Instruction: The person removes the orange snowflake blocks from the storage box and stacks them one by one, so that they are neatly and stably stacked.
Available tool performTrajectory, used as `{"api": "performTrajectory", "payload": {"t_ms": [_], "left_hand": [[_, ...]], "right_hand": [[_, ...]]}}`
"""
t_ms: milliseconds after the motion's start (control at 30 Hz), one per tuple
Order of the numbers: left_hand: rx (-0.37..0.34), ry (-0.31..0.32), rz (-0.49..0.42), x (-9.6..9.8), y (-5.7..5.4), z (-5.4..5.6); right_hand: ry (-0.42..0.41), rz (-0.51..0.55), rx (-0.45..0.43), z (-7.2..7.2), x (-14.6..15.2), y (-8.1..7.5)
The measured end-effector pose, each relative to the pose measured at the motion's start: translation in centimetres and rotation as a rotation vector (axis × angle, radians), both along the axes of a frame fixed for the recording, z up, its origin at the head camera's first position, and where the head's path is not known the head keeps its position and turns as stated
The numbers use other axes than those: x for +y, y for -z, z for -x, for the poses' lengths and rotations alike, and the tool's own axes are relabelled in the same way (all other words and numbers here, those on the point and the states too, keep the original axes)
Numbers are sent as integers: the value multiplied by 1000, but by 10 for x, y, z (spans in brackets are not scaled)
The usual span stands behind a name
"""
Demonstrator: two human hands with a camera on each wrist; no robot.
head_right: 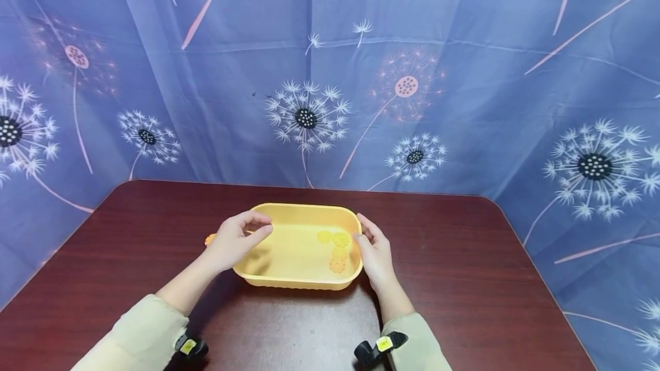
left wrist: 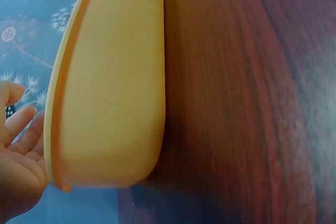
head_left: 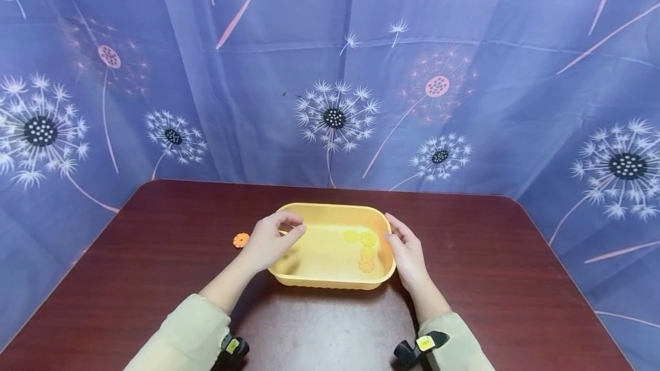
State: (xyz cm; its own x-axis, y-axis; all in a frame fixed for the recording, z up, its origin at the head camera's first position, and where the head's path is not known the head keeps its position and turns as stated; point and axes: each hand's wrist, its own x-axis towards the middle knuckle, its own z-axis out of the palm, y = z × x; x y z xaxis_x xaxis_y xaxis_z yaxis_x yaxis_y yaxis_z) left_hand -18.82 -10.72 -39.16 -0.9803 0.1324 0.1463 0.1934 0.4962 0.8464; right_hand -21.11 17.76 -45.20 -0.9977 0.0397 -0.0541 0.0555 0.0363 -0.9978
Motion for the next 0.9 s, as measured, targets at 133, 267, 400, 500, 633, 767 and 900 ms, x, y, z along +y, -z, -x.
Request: {"api": "performTrajectory", "payload": {"t_ms": [133,267,400,500,633,767,900], "left_hand": [[-10,34,-1,9,2,3],[-13,60,9,20,5,7],[-16,90,42,29,10,10],[-36,109,58,35,13,11],[-48,140,65,42,16,14],[-42,176,67,51,20,19],[-67,213,79,62,22,22]], "right_hand": [[10,-3,-11,0,1,0],[10,-11,-6,2,0,0],[4,-12,-5,3,0,-1],[4,-11,-12,2,0,-1],[11,-14,-13,1,0,0],[6,-24,-9,2,0,-1],[8,-27,-18,2,2,-2]]}}
